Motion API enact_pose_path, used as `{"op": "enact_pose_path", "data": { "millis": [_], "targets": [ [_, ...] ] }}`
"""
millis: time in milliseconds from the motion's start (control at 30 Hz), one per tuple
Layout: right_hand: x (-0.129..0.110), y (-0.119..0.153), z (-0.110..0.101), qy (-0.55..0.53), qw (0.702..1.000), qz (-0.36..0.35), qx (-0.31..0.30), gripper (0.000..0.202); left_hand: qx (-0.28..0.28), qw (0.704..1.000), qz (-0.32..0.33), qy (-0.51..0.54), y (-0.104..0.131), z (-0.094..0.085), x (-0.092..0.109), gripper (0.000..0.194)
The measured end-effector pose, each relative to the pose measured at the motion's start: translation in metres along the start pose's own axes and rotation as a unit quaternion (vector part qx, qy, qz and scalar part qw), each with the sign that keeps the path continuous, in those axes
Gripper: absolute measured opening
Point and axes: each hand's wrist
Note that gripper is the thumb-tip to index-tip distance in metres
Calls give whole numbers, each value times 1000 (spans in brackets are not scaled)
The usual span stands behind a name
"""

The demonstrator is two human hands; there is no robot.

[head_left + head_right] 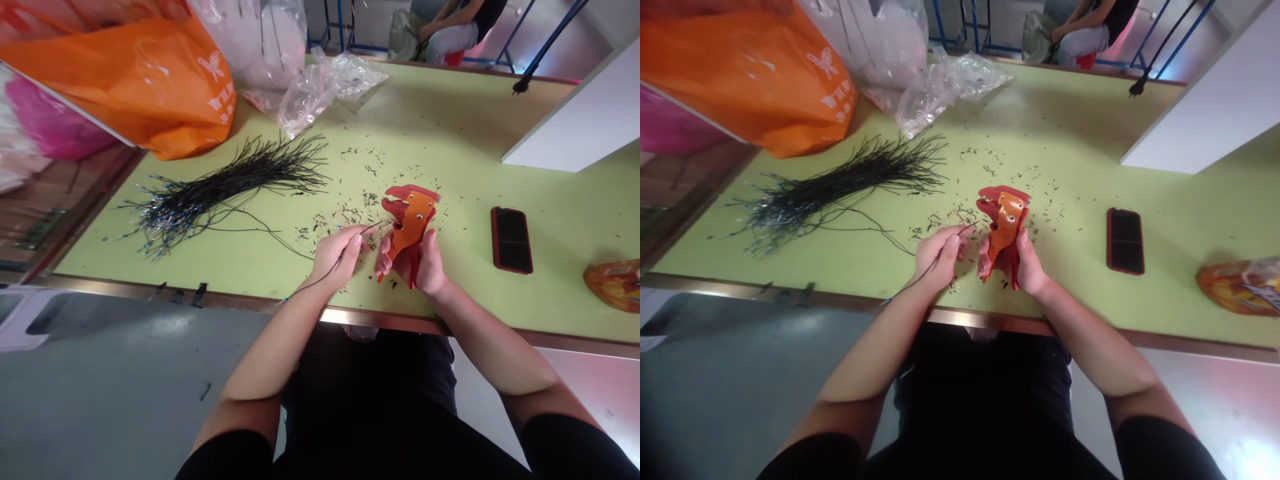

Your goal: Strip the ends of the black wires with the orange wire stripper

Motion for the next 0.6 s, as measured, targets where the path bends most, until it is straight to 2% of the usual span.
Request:
{"op": "enact_pose_path", "data": {
  "millis": [200, 433, 533, 600],
  "targets": [
    [7, 2, -7, -11, 999, -12, -44, 85, 21, 996, 63, -60, -3, -1, 5, 35],
    [9, 7, -8, 33, 998, 21, -45, 99, 70, 968, 179, -159, -4, 0, -1, 26],
    [5, 6, -5, 39, 997, 28, -56, 103, 52, 969, 178, -162, -1, 1, -5, 26],
    [4, 4, -4, 38, 997, 25, -63, 104, 33, 978, 155, -139, 2, 1, -5, 26]
  ]
}}
Point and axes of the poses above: each hand's wrist, its own y-axis away from the middle knuckle, its own z-axis out of the palm, x = y × z, and after that the axes turned 2 degrees about -y, right-handed
